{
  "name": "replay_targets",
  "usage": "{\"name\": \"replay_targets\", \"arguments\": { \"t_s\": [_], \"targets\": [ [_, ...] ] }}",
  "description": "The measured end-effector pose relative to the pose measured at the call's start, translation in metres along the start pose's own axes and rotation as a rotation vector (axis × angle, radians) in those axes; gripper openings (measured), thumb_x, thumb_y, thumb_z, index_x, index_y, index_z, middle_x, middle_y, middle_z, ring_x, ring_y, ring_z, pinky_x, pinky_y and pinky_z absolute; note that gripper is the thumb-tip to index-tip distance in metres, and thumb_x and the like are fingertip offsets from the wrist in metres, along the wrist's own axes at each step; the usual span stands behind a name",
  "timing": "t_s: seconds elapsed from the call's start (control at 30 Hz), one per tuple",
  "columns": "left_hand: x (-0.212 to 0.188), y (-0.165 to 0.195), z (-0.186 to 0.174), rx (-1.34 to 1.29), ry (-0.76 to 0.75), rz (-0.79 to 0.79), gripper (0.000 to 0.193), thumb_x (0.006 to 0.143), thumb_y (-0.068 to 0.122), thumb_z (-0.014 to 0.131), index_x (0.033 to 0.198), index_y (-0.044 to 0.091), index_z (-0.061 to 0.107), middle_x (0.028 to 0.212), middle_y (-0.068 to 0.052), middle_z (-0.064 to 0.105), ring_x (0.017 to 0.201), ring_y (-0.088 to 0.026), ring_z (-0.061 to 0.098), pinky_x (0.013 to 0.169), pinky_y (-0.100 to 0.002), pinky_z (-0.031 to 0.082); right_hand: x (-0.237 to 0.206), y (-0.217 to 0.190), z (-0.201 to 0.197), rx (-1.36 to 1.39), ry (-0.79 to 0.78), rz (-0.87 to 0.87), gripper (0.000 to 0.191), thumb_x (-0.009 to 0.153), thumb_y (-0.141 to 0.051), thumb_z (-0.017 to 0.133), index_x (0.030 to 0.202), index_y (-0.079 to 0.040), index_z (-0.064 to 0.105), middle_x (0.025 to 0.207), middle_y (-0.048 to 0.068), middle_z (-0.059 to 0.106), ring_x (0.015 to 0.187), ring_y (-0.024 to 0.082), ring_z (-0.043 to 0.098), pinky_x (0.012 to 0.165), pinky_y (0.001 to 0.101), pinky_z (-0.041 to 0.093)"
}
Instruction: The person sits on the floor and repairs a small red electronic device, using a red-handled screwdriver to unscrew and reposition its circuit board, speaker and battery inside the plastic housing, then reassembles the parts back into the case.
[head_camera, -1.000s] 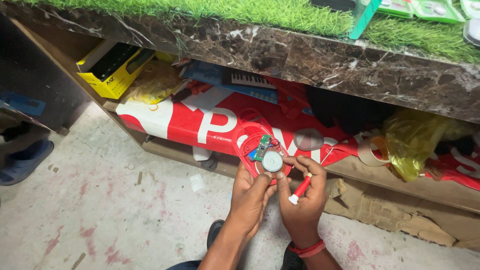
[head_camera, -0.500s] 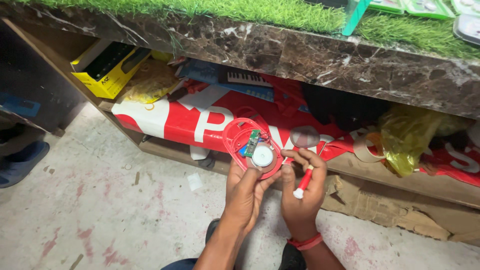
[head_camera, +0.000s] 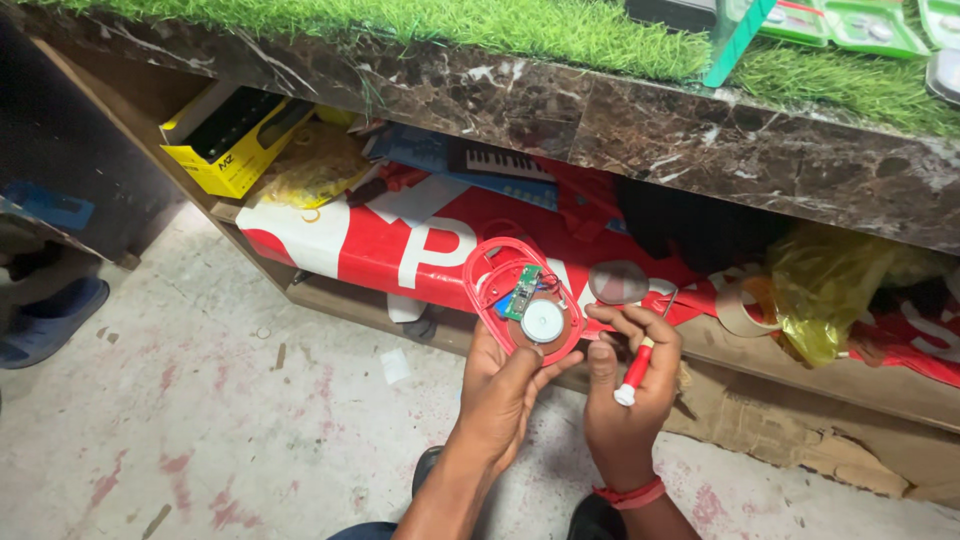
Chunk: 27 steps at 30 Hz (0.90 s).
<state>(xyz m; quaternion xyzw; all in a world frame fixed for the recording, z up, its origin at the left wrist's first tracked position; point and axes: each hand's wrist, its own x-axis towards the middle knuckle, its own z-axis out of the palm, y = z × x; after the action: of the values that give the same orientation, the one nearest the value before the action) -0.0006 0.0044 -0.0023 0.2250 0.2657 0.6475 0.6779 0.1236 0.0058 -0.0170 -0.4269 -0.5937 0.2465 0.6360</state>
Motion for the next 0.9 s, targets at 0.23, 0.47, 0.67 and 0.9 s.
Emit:
{"name": "replay_targets", "arguments": {
  "t_s": [0.23,0.47,0.67,0.9],
  "targets": [
    [-0.0003,-0.0015,-0.0008,0.017,-0.001,-0.039,0.053,0.094,0.000,0.052,0.145,0.010,0.042,0.138,-0.010,0.059,0.122,-0.021,0.063,0.099,-0.041,0.055,-0.0001,-0.0046,0.0042,-0.057,-0.055,-0.077,0.035,0.099,-0.002,0.066,0.130,0.000,0.048,0.123,0.015,0.068,0.117,0.021,0.067,0.103,0.0328,0.053],
    [0.0004,-0.0039,-0.0009,0.003,-0.001,-0.056,0.057,0.092,0.000,0.053,0.145,0.013,0.039,0.138,-0.009,0.058,0.125,-0.021,0.061,0.101,-0.043,0.055,0.0000,-0.0063,0.0045,-0.170,-0.023,-0.125,0.032,0.093,0.002,0.073,0.119,0.001,0.055,0.117,0.013,0.070,0.111,0.019,0.069,0.101,0.0318,0.055],
    [0.0008,-0.0040,-0.0021,0.017,0.007,-0.063,0.058,0.090,-0.001,0.052,0.145,0.012,0.038,0.139,-0.010,0.057,0.126,-0.024,0.061,0.101,-0.044,0.055,-0.0003,-0.0044,0.0069,-0.097,-0.023,-0.083,0.034,0.092,0.004,0.074,0.120,0.001,0.054,0.117,0.013,0.070,0.111,0.018,0.069,0.101,0.0311,0.055],
    [0.0015,-0.0035,-0.0007,0.045,0.023,-0.078,0.058,0.090,-0.001,0.051,0.145,0.011,0.038,0.138,-0.011,0.058,0.125,-0.025,0.062,0.101,-0.044,0.055,-0.0007,-0.0037,0.0065,-0.102,-0.020,-0.074,0.035,0.091,0.004,0.074,0.120,0.001,0.055,0.116,0.012,0.070,0.109,0.017,0.069,0.100,0.0307,0.055]
  ]
}}
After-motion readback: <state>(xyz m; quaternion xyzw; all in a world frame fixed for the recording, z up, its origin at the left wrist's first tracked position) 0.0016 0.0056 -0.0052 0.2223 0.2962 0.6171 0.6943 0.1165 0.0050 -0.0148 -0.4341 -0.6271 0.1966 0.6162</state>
